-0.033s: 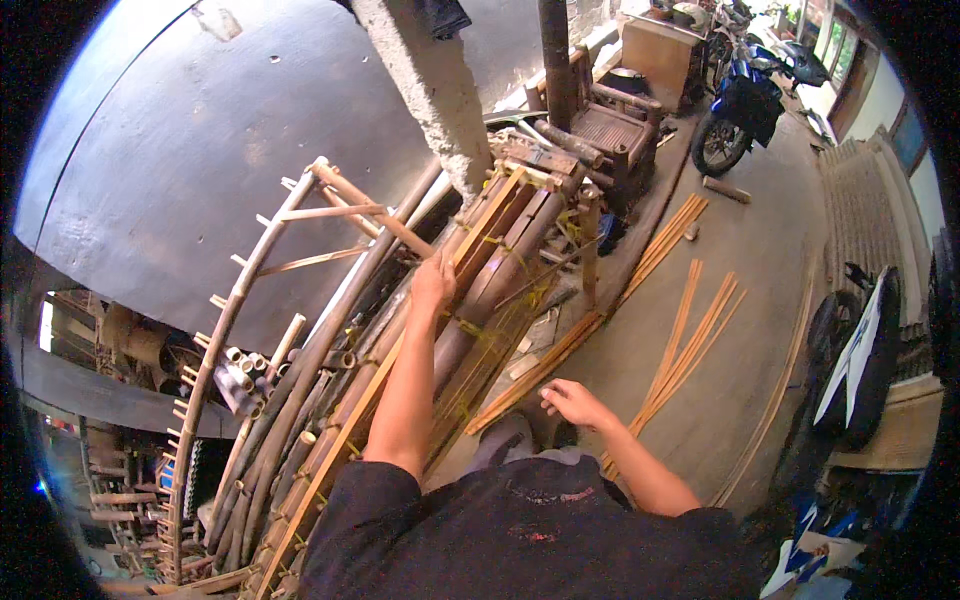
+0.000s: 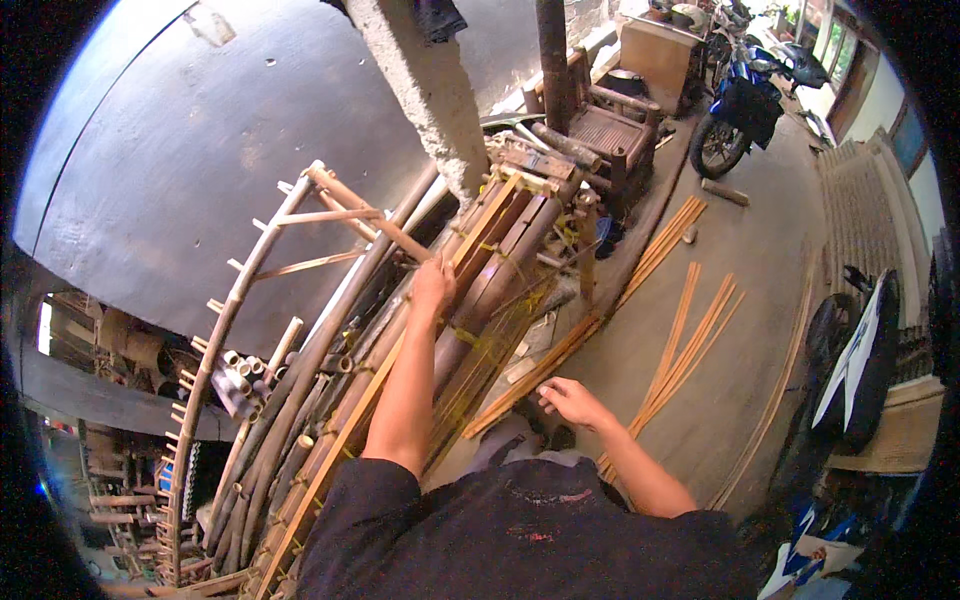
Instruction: The person ties thin bamboo strips to a larger bamboo frame using yellow string. They repeatedly wrap the string around the frame and strips, then tie knots to secure the strips in place. The person occasionally uses a knife to cut the string.
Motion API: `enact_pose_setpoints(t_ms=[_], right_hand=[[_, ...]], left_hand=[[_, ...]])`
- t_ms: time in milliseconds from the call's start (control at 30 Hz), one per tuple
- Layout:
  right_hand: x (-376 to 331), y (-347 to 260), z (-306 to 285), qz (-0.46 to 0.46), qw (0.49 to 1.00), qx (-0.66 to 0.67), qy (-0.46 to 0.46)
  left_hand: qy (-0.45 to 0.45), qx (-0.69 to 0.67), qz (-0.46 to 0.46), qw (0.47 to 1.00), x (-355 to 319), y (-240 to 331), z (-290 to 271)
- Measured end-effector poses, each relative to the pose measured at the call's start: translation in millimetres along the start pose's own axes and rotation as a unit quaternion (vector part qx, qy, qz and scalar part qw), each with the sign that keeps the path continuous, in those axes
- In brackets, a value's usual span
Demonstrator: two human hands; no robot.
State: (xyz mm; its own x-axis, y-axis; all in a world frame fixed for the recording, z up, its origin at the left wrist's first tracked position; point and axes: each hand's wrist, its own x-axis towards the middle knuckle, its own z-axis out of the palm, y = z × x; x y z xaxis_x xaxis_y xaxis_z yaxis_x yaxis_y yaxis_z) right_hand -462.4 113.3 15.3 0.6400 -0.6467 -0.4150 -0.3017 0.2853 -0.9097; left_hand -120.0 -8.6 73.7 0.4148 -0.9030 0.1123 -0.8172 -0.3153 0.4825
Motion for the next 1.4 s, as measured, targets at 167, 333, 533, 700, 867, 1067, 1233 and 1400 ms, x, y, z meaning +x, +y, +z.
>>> enact_pose_setpoints(t_ms=[167, 333, 533, 700, 867, 1067, 1233, 1400], right_hand=[[53, -10, -52, -0.011, 0.998, 0.014, 0.062], [107, -23, -87, 0.004, 0.998, 0.036, 0.048], [191, -69, -97, -0.005, 0.997, 0.029, -0.067], [245, -147, -92, 0.065, 0.774, 0.617, 0.125], [270, -213, -24, -0.346, 0.937, -0.015, 0.044], [403, -219, -65, -0.279, 0.792, -0.543, -0.03], [307, -262, -87, -0.413, 0.835, -0.164, -0.324], [244, -127, -129, -0.357, 0.825, -0.338, -0.277]], left_hand=[[-0.028, -0.014, 0.026, 0.999, 19, -1, 47], [0.008, 0.009, -0.011, 1.0, 25, 37, 35], [-0.069, 0.035, -0.029, 0.997, 37, 52, 25], [0.016, -0.037, -0.031, 0.999, 46, 51, 69], [0.027, 0.033, -0.028, 0.999, 40, 45, 85], [-0.077, -0.081, -0.097, 0.989, 55, 69, 57], [-0.018, -0.065, -0.081, 0.994, 42, 48, 70], [0.0, -0.071, -0.083, 0.994, 51, 72, 58]])
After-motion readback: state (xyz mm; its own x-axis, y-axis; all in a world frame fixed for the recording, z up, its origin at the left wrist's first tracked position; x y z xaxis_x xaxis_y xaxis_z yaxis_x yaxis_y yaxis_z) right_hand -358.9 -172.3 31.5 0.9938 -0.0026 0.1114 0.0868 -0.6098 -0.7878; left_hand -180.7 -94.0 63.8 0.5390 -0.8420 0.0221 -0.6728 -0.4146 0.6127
